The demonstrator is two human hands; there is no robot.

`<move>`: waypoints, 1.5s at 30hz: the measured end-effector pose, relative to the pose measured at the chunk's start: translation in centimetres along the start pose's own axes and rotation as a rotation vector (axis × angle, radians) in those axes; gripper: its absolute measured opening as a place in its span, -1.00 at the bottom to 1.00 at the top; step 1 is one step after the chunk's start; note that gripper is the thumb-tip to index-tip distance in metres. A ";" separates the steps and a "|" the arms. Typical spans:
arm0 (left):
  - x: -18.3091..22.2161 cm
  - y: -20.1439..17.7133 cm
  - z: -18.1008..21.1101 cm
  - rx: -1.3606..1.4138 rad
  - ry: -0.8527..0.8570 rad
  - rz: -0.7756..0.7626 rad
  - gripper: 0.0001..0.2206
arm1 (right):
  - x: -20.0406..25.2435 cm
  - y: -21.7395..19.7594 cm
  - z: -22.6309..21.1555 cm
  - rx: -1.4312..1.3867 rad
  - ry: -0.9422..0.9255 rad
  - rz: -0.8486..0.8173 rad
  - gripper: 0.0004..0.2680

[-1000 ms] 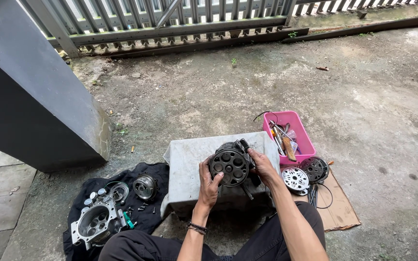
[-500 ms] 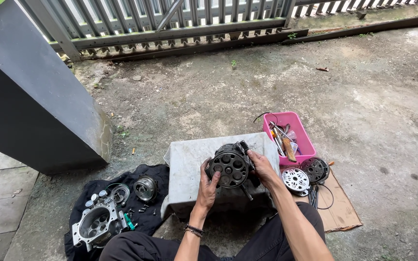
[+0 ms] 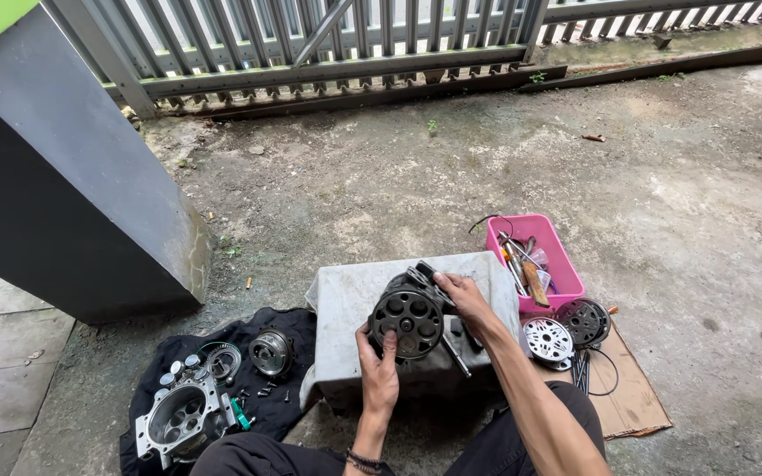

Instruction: Disassembling a mechanical compressor by removing the internal valve plate and pistons

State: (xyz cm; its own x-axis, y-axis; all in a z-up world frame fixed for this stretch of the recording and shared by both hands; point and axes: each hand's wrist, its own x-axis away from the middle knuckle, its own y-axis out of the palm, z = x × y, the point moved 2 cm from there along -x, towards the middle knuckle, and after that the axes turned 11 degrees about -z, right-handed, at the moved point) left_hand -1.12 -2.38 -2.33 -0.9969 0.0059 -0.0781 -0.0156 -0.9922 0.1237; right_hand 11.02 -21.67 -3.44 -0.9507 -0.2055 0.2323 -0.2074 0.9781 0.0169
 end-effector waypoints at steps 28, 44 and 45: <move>-1.2 -2.5 14.4 -0.457 -0.362 -0.034 -0.47 | -3.5 2.1 3.8 -0.379 0.381 -0.096 -0.69; -5.8 -4.2 5.8 -0.466 -0.296 -0.066 -0.36 | -3.6 1.9 4.8 -0.442 0.366 -0.046 -0.71; -6.0 -4.2 5.6 -0.471 -0.275 -0.078 -0.31 | -3.6 1.9 4.9 -0.438 0.364 -0.036 -0.71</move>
State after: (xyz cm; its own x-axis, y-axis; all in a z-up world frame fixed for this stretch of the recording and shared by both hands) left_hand 4.46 2.49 3.12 -0.9785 0.0514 0.1999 -0.1172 -0.9356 -0.3331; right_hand 12.94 -19.21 -9.00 -0.7882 -0.2905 0.5426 -0.0494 0.9086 0.4147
